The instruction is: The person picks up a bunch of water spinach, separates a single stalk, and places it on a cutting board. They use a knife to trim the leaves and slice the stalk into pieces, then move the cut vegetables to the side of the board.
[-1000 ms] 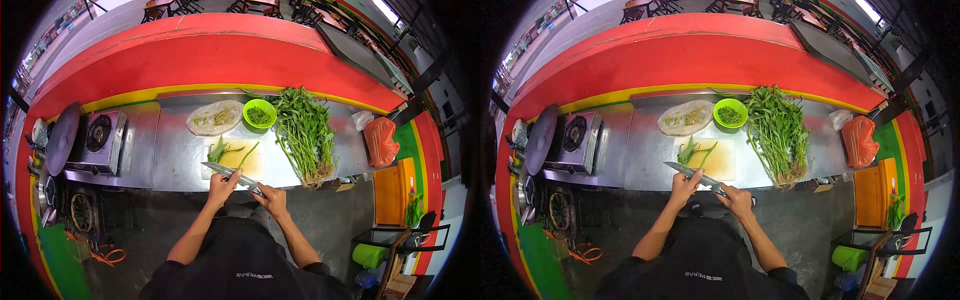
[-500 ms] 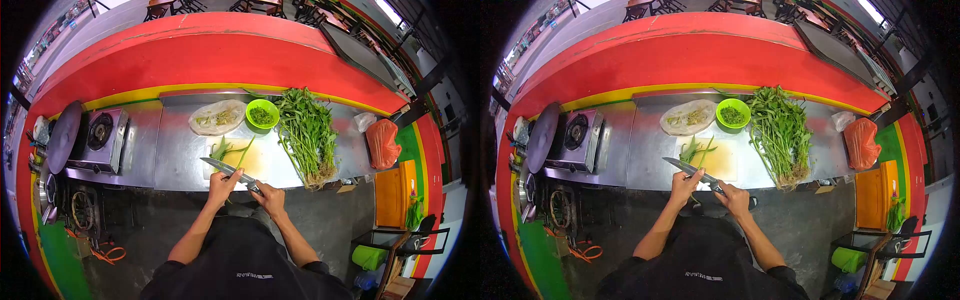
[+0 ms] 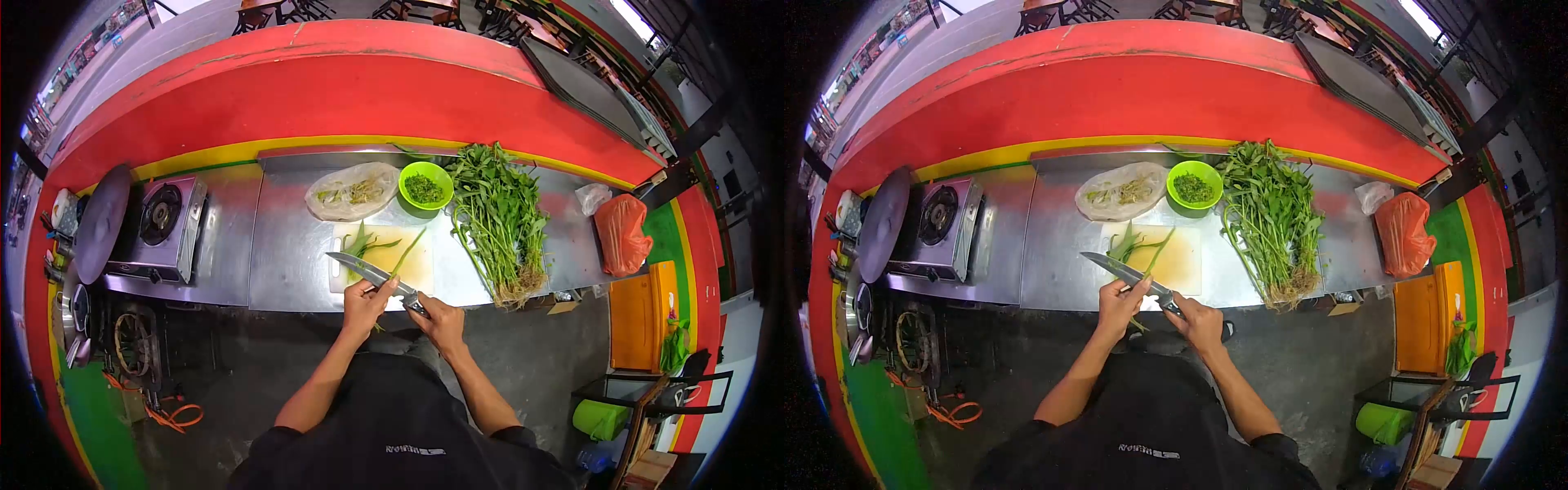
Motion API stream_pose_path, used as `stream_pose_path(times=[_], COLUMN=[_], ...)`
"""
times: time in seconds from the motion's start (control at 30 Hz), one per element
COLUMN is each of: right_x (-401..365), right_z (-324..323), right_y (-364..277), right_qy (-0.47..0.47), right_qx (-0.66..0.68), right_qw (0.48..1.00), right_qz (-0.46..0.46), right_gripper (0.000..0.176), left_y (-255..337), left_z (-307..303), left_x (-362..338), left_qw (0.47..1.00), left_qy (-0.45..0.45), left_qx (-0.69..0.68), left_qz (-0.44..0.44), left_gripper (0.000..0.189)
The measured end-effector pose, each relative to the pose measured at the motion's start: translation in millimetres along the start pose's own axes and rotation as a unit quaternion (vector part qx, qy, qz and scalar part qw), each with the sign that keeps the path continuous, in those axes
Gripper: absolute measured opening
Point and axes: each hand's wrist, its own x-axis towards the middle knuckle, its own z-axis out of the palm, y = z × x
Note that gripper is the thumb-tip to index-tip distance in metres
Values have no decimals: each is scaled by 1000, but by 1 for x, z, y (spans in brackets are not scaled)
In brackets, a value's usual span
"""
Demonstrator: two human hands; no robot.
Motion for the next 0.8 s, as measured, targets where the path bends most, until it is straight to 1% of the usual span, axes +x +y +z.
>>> stream_pose_path(times=[0.07, 0.3, 0.37, 0.4, 0.5, 0.57, 0.6, 0.67, 0.7, 0.77, 0.8], right_x=[-2, -14, -17, -16, -14, -13, -12, -10, -10, -11, -11], right_z=[-1, -3, -1, -2, -5, -5, -6, -8, -8, -6, -6], right_y=[2, 10, 14, 13, 12, 14, 14, 13, 14, 14, 14], right_qy=[-3, -13, -26, -26, -21, -19, -18, -25, -25, -36, -36], right_qx=[4, 1, -11, -10, -12, 6, 6, 6, 6, 10, 10], right_qw=[1000, 1000, 1000, 1000, 1000, 1000, 1000, 1000, 1000, 999, 999], right_qz=[6, 10, 13, 13, 7, 3, 2, -1, -1, 2, 2], right_gripper=[32, 34, 42, 42, 43, 42, 42, 40, 40, 38, 38], left_y=[-2, -2, -2, -3, -2, 3, 5, 7, 6, 2, 3], left_z=[-1, -6, -9, -10, -11, -10, -11, -14, -15, -16, -14], left_x=[0, -5, -6, -5, -5, -7, -6, -6, -5, -2, -2], left_qw=[1000, 999, 1000, 999, 1000, 1000, 1000, 998, 998, 997, 997], left_qy=[13, 7, 0, 0, -13, -24, -24, -63, -63, -49, -50], left_qx=[16, 31, 16, 16, 6, 1, 1, 6, 6, 28, 28], left_qz=[22, 19, 27, 28, 22, -5, -4, -24, -24, -43, -43], left_gripper=[13, 13, 15, 15, 14, 15, 15, 18, 18, 26, 26])
